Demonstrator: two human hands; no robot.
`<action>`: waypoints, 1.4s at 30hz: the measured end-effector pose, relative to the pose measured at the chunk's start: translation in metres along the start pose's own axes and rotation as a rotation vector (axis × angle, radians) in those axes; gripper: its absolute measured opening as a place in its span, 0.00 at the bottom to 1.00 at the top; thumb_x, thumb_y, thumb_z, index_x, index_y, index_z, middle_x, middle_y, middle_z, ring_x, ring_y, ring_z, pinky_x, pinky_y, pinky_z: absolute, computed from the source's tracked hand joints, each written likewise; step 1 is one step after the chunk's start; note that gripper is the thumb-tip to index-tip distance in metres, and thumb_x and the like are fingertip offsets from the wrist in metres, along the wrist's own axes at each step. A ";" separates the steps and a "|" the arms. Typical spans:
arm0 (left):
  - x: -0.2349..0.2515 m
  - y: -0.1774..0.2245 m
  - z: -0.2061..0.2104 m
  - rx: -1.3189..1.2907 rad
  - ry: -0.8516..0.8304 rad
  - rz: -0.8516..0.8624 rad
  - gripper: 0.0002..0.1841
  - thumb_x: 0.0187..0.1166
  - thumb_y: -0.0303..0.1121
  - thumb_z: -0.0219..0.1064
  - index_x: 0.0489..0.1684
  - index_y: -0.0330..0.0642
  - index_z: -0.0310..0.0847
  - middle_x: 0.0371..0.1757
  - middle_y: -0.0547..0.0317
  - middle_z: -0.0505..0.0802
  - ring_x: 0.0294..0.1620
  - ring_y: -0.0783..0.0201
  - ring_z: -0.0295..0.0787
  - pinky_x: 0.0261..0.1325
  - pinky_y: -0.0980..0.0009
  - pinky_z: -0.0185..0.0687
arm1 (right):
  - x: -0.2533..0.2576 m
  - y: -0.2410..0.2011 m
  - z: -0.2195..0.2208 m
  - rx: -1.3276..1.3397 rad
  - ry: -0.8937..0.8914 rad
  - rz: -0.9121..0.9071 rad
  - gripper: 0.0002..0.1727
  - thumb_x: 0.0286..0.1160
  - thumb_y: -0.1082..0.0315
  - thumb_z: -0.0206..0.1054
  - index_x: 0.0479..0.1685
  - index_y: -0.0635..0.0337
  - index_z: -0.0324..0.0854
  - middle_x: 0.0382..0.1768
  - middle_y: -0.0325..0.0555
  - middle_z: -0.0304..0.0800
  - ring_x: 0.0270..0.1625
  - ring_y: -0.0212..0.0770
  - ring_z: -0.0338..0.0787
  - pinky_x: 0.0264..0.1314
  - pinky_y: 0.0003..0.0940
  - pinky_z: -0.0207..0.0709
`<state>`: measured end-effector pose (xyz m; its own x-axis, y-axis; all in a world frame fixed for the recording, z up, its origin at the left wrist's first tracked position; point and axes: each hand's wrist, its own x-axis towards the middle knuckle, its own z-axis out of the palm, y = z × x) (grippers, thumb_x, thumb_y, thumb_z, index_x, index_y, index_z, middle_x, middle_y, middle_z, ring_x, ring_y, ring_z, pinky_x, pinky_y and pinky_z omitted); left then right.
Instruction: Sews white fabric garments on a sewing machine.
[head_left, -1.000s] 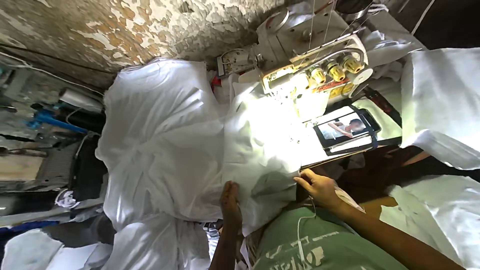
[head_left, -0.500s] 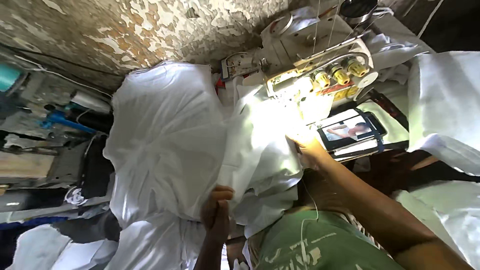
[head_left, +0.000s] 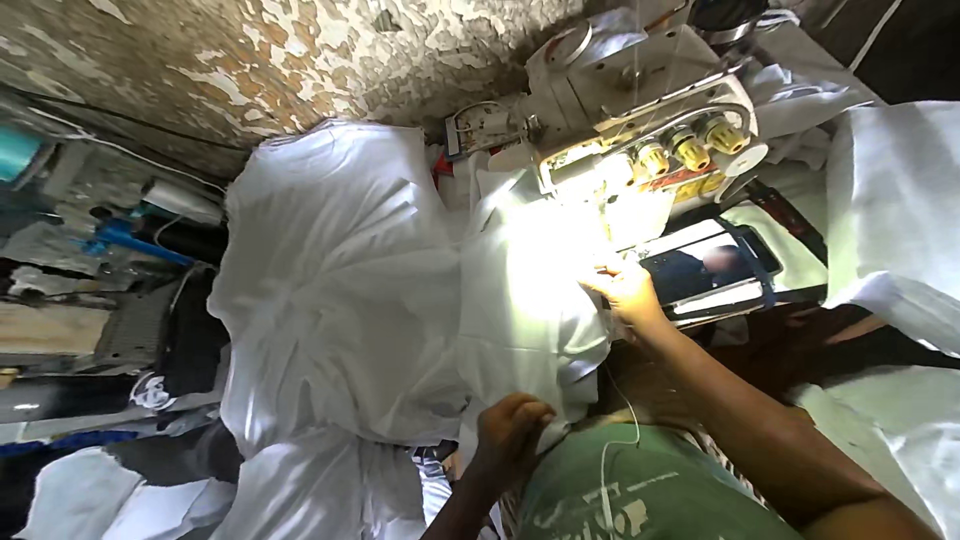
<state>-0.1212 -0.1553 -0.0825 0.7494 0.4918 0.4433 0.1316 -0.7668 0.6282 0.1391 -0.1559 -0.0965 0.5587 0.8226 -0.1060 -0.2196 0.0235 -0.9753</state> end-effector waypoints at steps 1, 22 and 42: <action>0.001 -0.003 0.006 0.041 -0.035 -0.001 0.15 0.91 0.38 0.54 0.39 0.41 0.83 0.34 0.55 0.88 0.36 0.68 0.87 0.42 0.80 0.83 | 0.001 0.000 0.001 -0.035 0.022 -0.005 0.07 0.73 0.80 0.70 0.45 0.63 0.84 0.33 0.35 0.88 0.30 0.19 0.83 0.34 0.16 0.79; 0.062 -0.007 0.034 0.471 0.032 0.031 0.10 0.78 0.34 0.66 0.39 0.41 0.94 0.22 0.54 0.85 0.21 0.59 0.83 0.24 0.70 0.78 | -0.018 -0.007 -0.002 0.080 0.003 0.253 0.06 0.77 0.83 0.65 0.37 0.64 0.82 0.19 0.36 0.86 0.16 0.24 0.77 0.21 0.19 0.71; 0.113 -0.013 0.047 0.565 0.053 0.025 0.09 0.77 0.29 0.66 0.35 0.39 0.94 0.23 0.52 0.87 0.22 0.55 0.87 0.24 0.66 0.81 | -0.006 -0.007 0.005 0.131 0.033 0.159 0.11 0.71 0.89 0.65 0.45 0.67 0.82 0.25 0.38 0.90 0.25 0.26 0.86 0.32 0.21 0.82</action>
<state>-0.0078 -0.1091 -0.0704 0.7248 0.4798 0.4944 0.4523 -0.8727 0.1838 0.1336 -0.1579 -0.0878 0.5339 0.8030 -0.2648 -0.4080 -0.0297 -0.9125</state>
